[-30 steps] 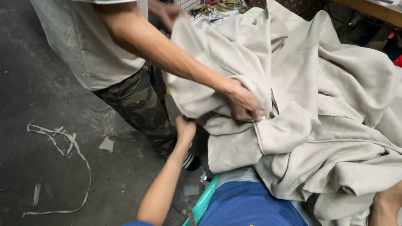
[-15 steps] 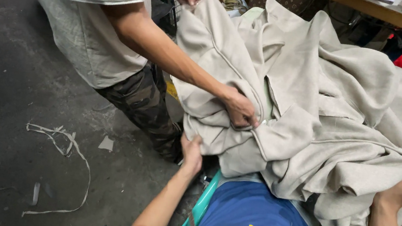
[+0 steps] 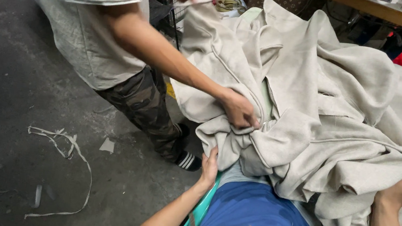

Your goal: Trimming loose threads from a beige garment using thread snips

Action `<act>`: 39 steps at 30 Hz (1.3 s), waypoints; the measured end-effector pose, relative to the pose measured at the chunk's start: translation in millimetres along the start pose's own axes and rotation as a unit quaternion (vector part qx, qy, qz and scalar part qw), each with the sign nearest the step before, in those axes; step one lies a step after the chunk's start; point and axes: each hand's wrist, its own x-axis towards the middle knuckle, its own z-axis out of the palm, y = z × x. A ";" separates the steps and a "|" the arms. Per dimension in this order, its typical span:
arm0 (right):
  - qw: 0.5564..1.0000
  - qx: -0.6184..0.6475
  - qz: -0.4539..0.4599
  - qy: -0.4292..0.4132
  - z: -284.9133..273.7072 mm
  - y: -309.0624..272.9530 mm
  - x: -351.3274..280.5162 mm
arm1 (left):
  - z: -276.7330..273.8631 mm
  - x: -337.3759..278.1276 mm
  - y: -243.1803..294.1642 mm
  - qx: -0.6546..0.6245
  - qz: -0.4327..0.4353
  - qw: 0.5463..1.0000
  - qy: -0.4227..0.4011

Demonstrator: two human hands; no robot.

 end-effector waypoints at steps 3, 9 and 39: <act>1.000 -0.001 -0.002 0.002 0.1 -1.5 1.0 | 3.9 -13.9 20.6 -0.008 -0.013 1.000 -0.008; 1.000 -0.001 -0.013 0.002 0.5 2.7 1.3 | 6.0 -19.0 24.9 -0.010 0.006 1.000 -0.022; 0.998 -0.011 -0.056 0.005 -2.4 -15.7 1.5 | -14.0 43.6 69.0 0.084 0.148 0.983 0.072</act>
